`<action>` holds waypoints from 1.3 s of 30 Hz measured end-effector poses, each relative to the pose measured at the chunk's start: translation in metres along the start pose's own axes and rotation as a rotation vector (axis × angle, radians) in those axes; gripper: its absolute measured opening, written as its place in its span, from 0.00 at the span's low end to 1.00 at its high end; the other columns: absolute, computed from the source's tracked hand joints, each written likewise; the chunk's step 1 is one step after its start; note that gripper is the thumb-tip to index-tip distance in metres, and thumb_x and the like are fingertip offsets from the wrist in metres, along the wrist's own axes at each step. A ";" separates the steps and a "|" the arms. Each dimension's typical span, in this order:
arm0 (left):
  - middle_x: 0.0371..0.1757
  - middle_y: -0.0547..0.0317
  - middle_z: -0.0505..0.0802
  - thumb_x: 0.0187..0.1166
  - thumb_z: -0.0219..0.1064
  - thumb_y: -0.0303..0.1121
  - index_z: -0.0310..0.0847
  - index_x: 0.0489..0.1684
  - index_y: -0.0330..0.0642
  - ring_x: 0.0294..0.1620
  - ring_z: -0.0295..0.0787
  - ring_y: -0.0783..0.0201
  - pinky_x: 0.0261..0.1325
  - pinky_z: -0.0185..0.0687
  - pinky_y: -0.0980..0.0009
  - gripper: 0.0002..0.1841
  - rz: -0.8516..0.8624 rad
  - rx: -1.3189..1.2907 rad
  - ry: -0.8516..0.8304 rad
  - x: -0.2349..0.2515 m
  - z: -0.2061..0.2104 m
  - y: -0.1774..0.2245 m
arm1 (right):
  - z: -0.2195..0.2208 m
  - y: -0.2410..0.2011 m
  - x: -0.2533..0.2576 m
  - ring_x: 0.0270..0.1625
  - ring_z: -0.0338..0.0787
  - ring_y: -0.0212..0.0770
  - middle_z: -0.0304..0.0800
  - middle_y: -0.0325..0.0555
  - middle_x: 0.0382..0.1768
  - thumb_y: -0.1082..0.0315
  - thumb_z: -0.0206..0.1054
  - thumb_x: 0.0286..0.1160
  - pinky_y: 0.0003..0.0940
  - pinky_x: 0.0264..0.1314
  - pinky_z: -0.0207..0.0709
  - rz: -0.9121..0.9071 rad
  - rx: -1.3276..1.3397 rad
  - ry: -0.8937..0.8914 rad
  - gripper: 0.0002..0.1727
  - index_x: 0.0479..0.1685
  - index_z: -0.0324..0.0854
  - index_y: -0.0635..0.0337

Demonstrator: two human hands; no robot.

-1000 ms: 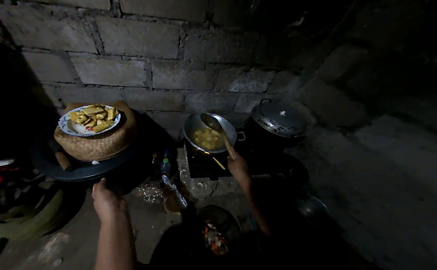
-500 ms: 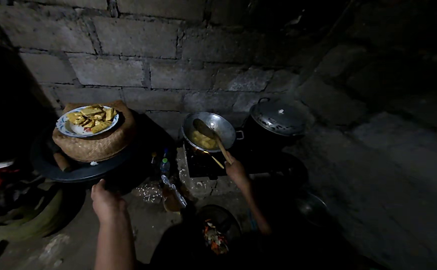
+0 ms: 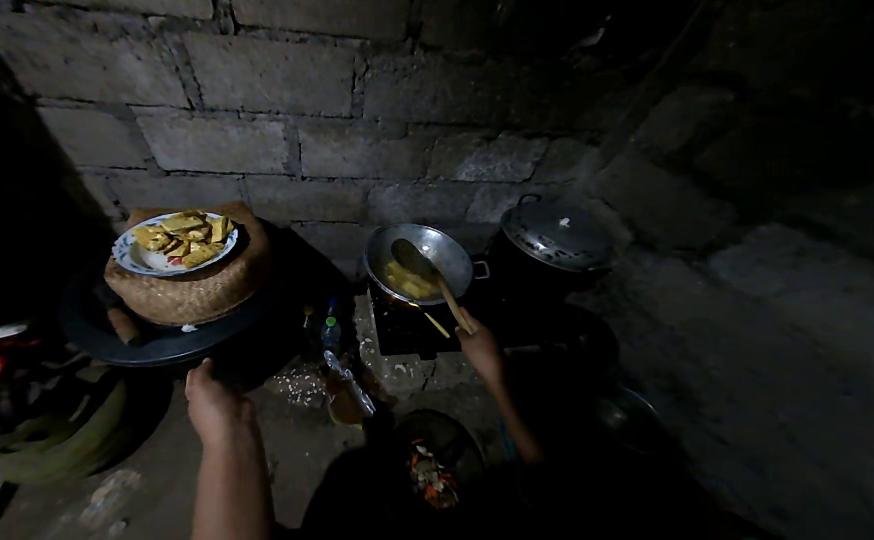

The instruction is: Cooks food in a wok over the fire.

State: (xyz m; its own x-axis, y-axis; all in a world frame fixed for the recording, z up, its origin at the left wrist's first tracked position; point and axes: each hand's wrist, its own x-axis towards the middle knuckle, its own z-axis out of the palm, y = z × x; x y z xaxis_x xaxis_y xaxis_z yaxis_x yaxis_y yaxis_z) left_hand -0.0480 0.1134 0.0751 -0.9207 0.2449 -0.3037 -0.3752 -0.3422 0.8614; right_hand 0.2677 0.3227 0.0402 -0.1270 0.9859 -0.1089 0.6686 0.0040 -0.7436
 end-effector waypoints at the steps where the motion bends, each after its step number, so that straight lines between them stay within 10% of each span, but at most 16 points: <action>1: 0.59 0.48 0.84 0.91 0.50 0.37 0.68 0.76 0.39 0.53 0.83 0.61 0.52 0.82 0.60 0.20 0.001 -0.003 -0.002 0.001 -0.001 0.000 | -0.001 -0.001 -0.002 0.83 0.77 0.52 0.74 0.56 0.84 0.68 0.56 0.91 0.50 0.84 0.69 -0.003 0.009 0.008 0.30 0.92 0.61 0.54; 5: 0.50 0.54 0.83 0.90 0.50 0.37 0.70 0.68 0.41 0.43 0.82 0.64 0.42 0.81 0.64 0.16 0.007 0.017 -0.001 0.002 -0.001 -0.002 | -0.010 -0.010 -0.017 0.84 0.76 0.51 0.72 0.55 0.85 0.68 0.56 0.91 0.49 0.86 0.67 0.000 0.026 0.005 0.31 0.93 0.60 0.54; 19: 0.75 0.44 0.78 0.91 0.51 0.39 0.64 0.83 0.41 0.70 0.77 0.52 0.66 0.77 0.48 0.24 -0.036 0.042 0.037 -0.005 0.000 0.003 | -0.024 -0.007 -0.034 0.75 0.82 0.49 0.71 0.55 0.85 0.70 0.59 0.89 0.46 0.74 0.75 0.098 0.194 -0.088 0.31 0.92 0.62 0.52; 39: 0.65 0.46 0.82 0.91 0.50 0.37 0.64 0.80 0.38 0.57 0.82 0.59 0.56 0.81 0.59 0.22 -0.011 0.004 -0.009 -0.003 0.003 -0.002 | -0.032 -0.003 -0.040 0.83 0.77 0.51 0.70 0.55 0.86 0.70 0.59 0.89 0.48 0.83 0.69 0.050 0.077 -0.089 0.31 0.91 0.63 0.54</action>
State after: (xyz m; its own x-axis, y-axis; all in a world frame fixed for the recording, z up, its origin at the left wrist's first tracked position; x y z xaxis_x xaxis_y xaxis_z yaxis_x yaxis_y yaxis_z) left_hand -0.0442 0.1163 0.0753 -0.9156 0.2566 -0.3096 -0.3849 -0.3357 0.8598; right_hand 0.2944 0.2882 0.0682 -0.1618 0.9657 -0.2032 0.6184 -0.0613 -0.7835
